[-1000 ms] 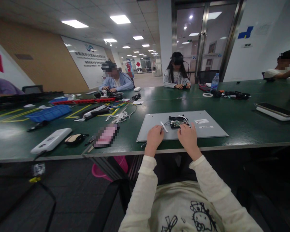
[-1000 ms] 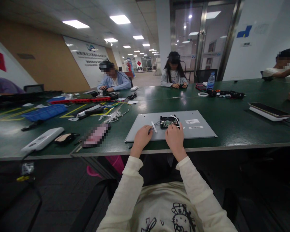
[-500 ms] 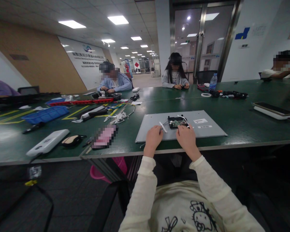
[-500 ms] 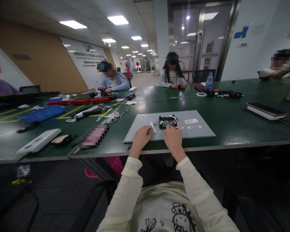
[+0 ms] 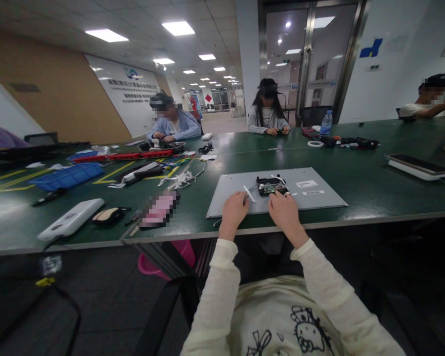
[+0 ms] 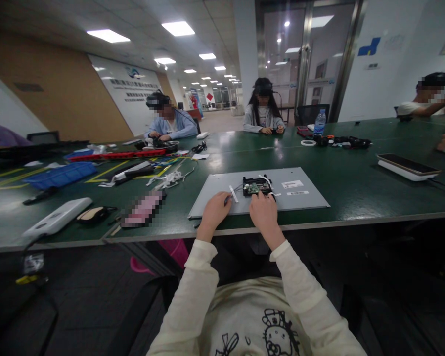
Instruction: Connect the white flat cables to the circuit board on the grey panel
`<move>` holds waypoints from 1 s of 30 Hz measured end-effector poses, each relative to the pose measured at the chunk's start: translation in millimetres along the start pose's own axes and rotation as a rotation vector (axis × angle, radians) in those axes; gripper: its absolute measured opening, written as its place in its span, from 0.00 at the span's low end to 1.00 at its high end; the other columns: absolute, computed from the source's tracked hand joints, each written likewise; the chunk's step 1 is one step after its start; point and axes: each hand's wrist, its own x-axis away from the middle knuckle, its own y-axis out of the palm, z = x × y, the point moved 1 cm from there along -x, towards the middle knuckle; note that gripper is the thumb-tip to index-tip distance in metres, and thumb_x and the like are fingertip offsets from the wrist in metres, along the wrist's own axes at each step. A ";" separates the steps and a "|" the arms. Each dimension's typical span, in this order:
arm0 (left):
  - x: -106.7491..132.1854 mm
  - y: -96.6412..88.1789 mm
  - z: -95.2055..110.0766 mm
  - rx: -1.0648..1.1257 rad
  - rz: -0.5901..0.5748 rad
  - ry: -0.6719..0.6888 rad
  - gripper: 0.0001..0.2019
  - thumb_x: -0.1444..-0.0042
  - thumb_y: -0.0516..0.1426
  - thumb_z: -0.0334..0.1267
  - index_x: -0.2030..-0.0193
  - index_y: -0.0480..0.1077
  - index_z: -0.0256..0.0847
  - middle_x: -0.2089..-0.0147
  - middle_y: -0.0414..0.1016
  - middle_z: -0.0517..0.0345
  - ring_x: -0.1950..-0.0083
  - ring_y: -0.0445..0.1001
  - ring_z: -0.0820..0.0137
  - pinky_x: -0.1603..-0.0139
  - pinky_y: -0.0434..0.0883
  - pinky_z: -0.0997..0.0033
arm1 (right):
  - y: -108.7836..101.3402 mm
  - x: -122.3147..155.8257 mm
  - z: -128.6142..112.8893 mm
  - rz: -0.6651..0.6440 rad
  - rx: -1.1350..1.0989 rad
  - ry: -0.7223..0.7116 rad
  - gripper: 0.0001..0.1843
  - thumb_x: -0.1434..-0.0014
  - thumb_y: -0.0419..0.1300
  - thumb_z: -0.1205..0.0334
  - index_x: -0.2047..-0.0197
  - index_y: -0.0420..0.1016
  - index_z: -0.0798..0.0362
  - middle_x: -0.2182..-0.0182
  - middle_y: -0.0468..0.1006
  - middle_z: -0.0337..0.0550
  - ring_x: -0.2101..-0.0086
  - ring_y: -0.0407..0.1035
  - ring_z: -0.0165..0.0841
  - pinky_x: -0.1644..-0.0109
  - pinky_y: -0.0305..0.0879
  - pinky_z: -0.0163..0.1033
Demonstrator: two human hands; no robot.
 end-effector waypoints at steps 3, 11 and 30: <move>0.3 -0.9 0.2 0.006 -0.001 0.001 0.11 0.38 0.52 0.32 0.52 0.72 0.39 0.51 0.76 0.51 0.51 0.74 0.65 0.48 0.68 0.69 | -1.8 0.0 -0.2 -0.009 -0.001 0.015 0.14 0.34 0.48 0.65 0.60 0.74 0.56 0.58 0.76 0.52 0.60 0.70 0.38 0.49 0.56 0.43; -0.3 -0.9 0.1 -0.002 -0.009 -0.007 0.11 0.38 0.52 0.33 0.51 0.71 0.40 0.51 0.76 0.50 0.50 0.74 0.64 0.48 0.68 0.68 | -0.6 3.5 1.3 0.045 -0.019 0.064 0.15 0.34 0.47 0.64 0.62 0.74 0.55 0.62 0.78 0.48 0.60 0.70 0.37 0.43 0.50 0.46; 0.3 -3.7 2.3 0.008 -0.004 0.005 0.11 0.39 0.52 0.32 0.52 0.71 0.39 0.51 0.76 0.50 0.50 0.74 0.65 0.46 0.68 0.68 | -4.4 0.9 -2.1 -0.017 0.005 -0.012 0.15 0.34 0.48 0.64 0.62 0.76 0.56 0.64 0.79 0.49 0.63 0.72 0.36 0.47 0.57 0.41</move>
